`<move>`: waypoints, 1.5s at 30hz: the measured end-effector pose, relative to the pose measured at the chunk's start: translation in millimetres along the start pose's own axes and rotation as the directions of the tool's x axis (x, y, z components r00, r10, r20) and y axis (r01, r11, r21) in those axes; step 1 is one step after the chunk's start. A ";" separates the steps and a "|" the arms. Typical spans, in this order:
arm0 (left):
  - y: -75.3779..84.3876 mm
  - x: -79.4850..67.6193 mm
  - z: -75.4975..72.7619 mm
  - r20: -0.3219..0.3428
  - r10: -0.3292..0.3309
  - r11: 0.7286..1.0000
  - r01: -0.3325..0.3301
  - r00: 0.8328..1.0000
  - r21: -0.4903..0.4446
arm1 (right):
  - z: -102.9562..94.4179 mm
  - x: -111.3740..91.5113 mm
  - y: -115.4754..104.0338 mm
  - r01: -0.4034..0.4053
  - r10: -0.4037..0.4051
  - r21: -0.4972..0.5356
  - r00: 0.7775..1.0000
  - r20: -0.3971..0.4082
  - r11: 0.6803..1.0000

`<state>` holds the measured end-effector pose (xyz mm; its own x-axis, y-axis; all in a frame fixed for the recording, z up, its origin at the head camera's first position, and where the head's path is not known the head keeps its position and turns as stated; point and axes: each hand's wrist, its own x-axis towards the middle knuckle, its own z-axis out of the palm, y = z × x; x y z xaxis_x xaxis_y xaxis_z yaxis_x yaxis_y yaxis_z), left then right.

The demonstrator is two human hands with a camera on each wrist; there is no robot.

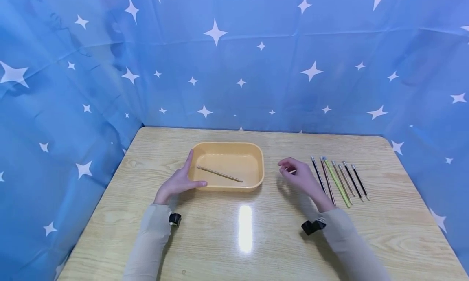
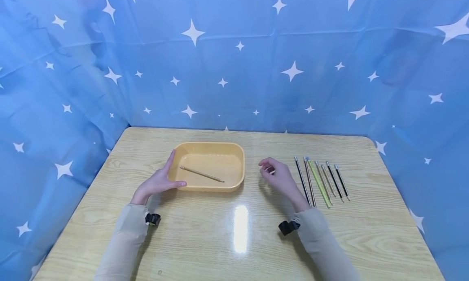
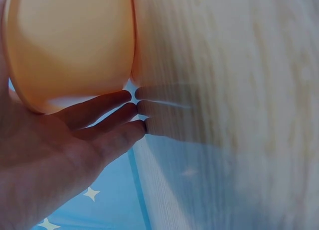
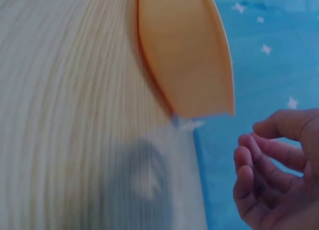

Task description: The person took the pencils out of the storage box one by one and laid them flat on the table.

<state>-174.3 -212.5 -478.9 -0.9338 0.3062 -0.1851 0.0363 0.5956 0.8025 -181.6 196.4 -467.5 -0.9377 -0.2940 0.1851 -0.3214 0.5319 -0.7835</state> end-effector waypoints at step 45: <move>8.0 -1.1 0.9 -0.006 0.031 0.999 -0.031 1.000 -0.029 | 119.2 84.6 -65.3 0.087 -0.032 -0.112 0.906 0.422 0.990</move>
<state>-172.7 -207.4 -472.7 -0.9342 0.3203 -0.1569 0.0549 0.5638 0.8241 -224.2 42.2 -471.4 -0.7836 -0.6186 -0.0577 -0.4145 0.5897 -0.6931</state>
